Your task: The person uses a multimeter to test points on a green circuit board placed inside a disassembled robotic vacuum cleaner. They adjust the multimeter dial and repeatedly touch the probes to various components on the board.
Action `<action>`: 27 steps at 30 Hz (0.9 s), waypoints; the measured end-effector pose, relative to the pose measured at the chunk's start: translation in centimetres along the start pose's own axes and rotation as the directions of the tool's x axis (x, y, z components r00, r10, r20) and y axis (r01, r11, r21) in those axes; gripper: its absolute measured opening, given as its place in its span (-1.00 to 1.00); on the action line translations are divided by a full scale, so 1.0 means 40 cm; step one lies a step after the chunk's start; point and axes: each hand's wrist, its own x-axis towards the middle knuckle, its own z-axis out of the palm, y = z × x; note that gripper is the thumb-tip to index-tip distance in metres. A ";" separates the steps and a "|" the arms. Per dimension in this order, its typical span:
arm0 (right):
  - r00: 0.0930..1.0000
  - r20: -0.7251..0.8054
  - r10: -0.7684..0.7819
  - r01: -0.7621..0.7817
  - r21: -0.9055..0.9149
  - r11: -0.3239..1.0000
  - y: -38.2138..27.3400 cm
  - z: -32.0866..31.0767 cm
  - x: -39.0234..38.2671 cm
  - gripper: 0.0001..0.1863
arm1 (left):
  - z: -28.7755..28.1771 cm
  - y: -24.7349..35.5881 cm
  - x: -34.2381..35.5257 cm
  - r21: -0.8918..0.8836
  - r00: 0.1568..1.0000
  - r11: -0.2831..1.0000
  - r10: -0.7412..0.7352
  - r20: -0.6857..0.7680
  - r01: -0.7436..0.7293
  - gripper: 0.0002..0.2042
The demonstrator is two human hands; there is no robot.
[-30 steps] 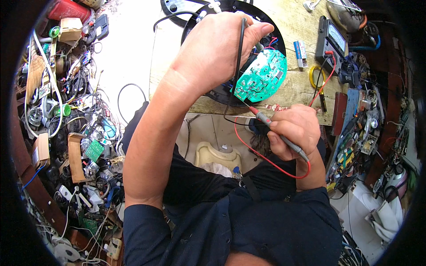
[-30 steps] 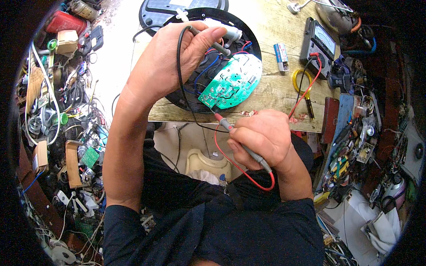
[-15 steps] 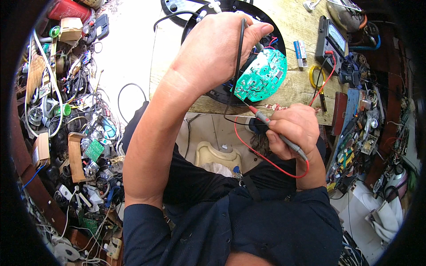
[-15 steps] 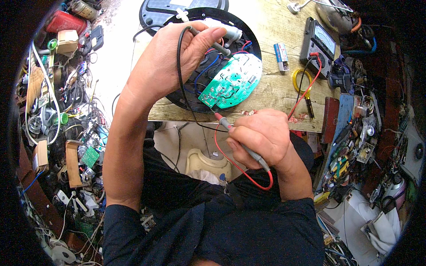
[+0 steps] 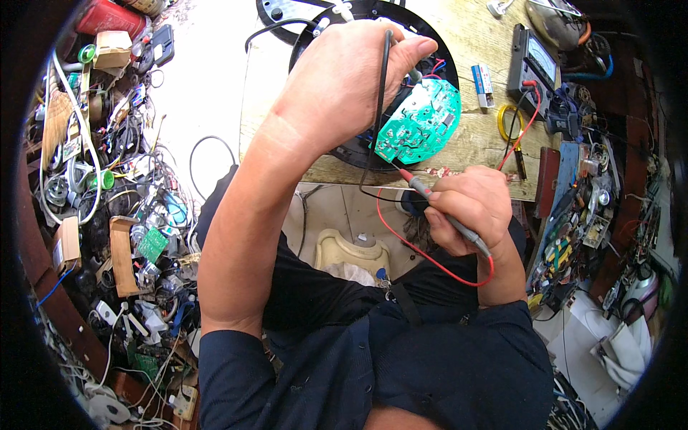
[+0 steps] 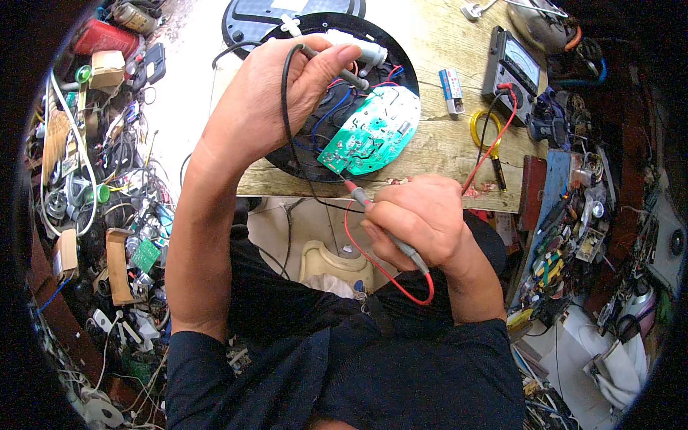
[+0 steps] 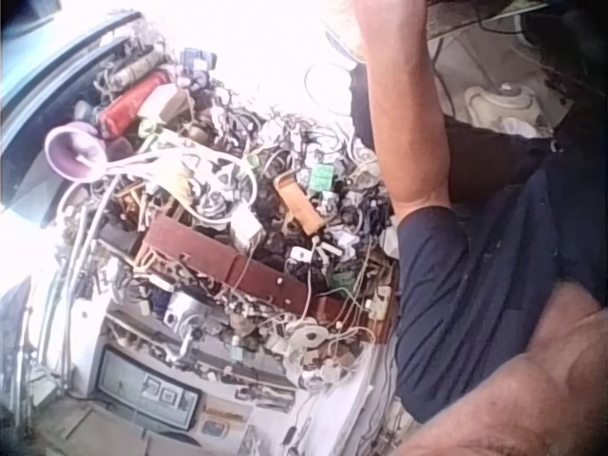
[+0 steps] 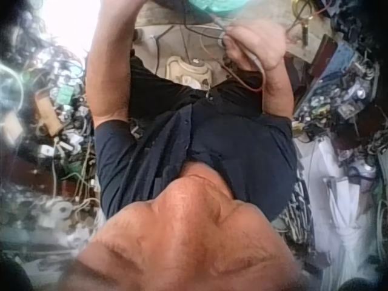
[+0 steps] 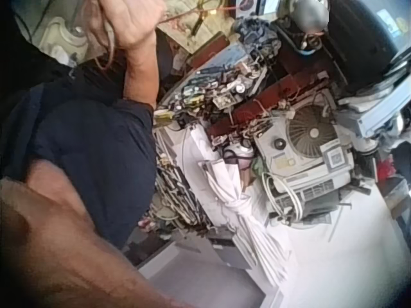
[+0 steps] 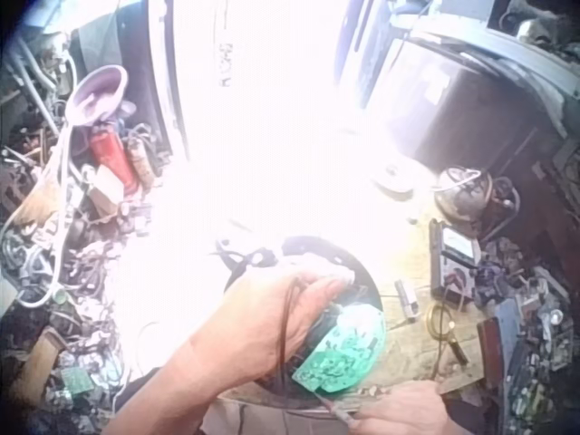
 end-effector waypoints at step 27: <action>0.999 -0.019 -0.046 0.046 -0.012 0.999 0.009 0.001 0.000 -0.67 | 0.012 -0.002 -0.006 -0.151 0.994 0.982 -0.107 0.027 0.110 -0.69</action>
